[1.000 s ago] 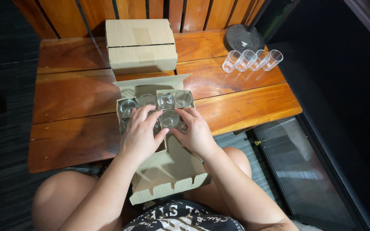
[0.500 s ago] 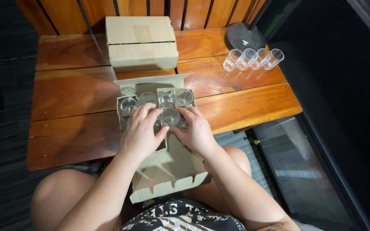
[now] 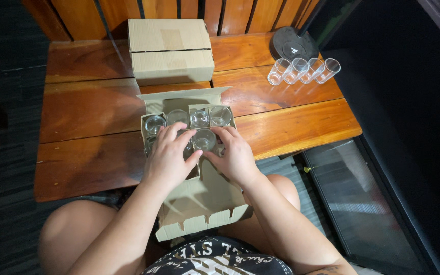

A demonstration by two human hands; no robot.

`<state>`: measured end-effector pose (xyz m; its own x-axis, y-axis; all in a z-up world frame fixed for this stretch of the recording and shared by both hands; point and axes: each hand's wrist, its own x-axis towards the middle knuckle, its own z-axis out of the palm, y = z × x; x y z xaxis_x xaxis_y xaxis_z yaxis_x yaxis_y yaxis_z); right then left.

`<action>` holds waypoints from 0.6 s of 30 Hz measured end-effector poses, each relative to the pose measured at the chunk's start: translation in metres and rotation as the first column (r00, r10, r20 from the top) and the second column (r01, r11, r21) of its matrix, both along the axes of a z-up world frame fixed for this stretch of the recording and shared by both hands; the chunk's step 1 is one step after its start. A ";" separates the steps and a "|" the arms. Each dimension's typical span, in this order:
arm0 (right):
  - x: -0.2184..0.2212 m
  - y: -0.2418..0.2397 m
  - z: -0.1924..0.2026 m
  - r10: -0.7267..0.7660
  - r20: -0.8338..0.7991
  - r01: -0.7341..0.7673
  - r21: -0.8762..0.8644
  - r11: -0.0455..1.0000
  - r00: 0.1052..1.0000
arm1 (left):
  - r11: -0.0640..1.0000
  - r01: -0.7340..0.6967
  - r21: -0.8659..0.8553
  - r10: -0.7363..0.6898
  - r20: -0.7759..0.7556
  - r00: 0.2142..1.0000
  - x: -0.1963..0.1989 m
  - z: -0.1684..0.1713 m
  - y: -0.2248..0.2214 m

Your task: The person opens a cardboard box and removes several small glass cups one at a time, placing them on a wooden table, and then closes the empty cardboard box.

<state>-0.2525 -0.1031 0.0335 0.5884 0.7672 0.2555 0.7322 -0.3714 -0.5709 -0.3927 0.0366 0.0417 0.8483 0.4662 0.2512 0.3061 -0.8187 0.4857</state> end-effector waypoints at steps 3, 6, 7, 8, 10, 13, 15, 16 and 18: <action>0.000 0.000 -0.001 -0.005 -0.031 0.005 0.000 1.000 1.000 | 1.000 0.002 -0.008 -0.002 0.005 1.000 0.000 0.001 0.000; 0.000 0.000 0.000 -0.006 -0.017 0.006 -0.020 1.000 1.000 | 1.000 0.002 -0.020 -0.002 0.015 1.000 0.000 0.002 -0.001; 0.000 0.000 0.001 -0.009 -0.023 0.008 -0.029 1.000 1.000 | 1.000 -0.001 -0.005 0.001 0.019 1.000 0.001 0.001 -0.001; 0.000 0.000 0.002 -0.012 -0.030 0.011 -0.038 0.999 0.999 | 1.000 -0.003 0.009 0.003 0.024 1.000 0.001 0.001 -0.001; -0.001 0.000 0.004 -0.011 -0.032 0.010 -0.043 0.999 0.999 | 1.000 -0.003 0.002 0.003 0.022 1.000 0.000 0.004 -0.002; 0.000 -0.001 0.004 -0.015 -0.037 0.013 -0.055 0.998 0.999 | 1.000 0.000 0.003 0.000 0.024 1.000 0.000 0.002 -0.002; 0.000 -0.001 0.003 -0.019 -0.041 0.017 -0.063 0.998 0.999 | 1.000 0.003 0.009 -0.004 0.028 1.000 0.000 0.001 -0.001; 0.000 -0.001 0.003 -0.022 -0.051 0.019 -0.068 0.997 0.998 | 1.000 0.002 0.003 -0.002 0.031 1.000 0.000 0.001 -0.001; 0.000 -0.001 0.005 -0.026 -0.061 0.021 -0.074 0.997 0.998 | 1.000 0.001 -0.004 -0.001 0.034 0.999 0.000 0.002 -0.001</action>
<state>-0.2525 -0.1038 0.0385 0.6193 0.7683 0.1616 0.6867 -0.4304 -0.5858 -0.3927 0.0352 0.0432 0.8397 0.4663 0.2784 0.2885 -0.8173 0.4988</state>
